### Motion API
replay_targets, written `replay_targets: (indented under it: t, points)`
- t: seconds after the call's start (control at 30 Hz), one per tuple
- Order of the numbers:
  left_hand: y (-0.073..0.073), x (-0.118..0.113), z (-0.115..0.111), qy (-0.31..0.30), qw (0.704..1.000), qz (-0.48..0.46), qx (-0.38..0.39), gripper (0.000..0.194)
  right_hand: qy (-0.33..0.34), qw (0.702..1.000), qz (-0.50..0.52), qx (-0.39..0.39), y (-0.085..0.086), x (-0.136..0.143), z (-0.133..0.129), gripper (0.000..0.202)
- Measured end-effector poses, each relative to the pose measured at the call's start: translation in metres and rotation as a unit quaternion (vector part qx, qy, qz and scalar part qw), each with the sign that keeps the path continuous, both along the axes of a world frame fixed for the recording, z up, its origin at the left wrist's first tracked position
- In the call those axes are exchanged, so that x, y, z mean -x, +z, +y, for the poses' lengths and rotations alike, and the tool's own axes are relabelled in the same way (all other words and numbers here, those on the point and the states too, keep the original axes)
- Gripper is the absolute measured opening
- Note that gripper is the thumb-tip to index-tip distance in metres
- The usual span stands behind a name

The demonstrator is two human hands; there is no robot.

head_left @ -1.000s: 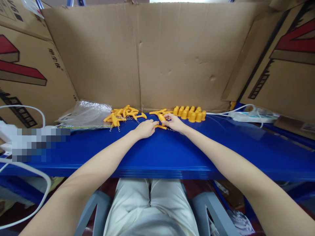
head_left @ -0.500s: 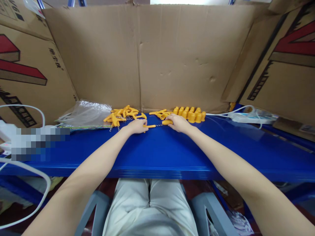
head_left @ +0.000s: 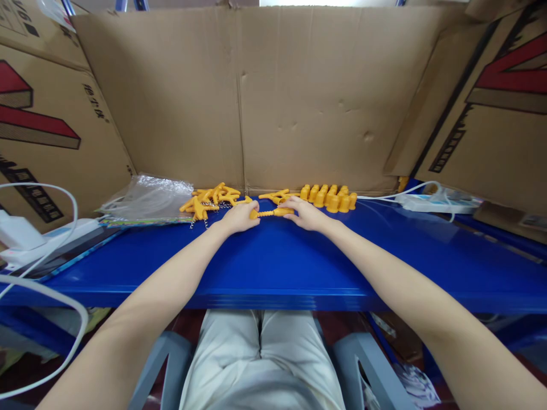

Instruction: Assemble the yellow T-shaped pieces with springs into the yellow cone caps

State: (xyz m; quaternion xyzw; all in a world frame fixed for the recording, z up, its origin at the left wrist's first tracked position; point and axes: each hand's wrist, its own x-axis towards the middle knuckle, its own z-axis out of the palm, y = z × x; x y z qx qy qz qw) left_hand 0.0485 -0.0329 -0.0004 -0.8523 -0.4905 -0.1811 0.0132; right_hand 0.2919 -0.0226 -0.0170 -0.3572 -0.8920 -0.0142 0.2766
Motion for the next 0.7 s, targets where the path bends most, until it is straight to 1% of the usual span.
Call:
replay_targets:
  t: [0.1, 0.23, 0.3, 0.4, 0.47, 0.53, 0.63, 0.7]
  points:
    - [0.003, -0.001, -0.004, 0.02, 1.0, -0.01, -0.022, 0.029, 0.03, 0.999, 0.043, 0.007, -0.001, -0.001, 0.003, 0.028]
    - [0.006, -0.002, -0.006, 0.03, 0.999, -0.019, -0.028, 0.026, 0.037, 0.992, 0.111, 0.049, -0.005, -0.002, 0.007, 0.027]
    - [0.006, -0.001, -0.004, 0.033, 0.999, -0.02, -0.025, 0.025, 0.031, 0.982, 0.157, 0.097, -0.008, -0.004, 0.009, 0.032]
    - [0.005, 0.001, -0.001, 0.042, 0.998, -0.035, -0.011, 0.022, 0.036, 0.958, 0.209, 0.194, -0.008, -0.009, 0.012, 0.045]
    - [0.004, 0.002, 0.001, 0.04, 0.998, -0.057, 0.003, 0.02, 0.047, 0.94, 0.241, 0.239, -0.006, -0.012, 0.012, 0.047]
    - [0.004, 0.003, 0.001, 0.027, 0.996, -0.082, 0.013, 0.018, 0.052, 0.924, 0.266, 0.269, -0.001, -0.014, 0.009, 0.044]
    - [0.005, 0.003, -0.001, 0.009, 0.993, -0.114, 0.013, 0.018, 0.038, 0.908, 0.259, 0.326, 0.008, -0.012, -0.001, 0.039]
    - [0.006, 0.003, -0.002, 0.005, 0.993, -0.118, 0.012, 0.019, 0.016, 0.897, 0.252, 0.363, 0.013, -0.009, -0.01, 0.043]
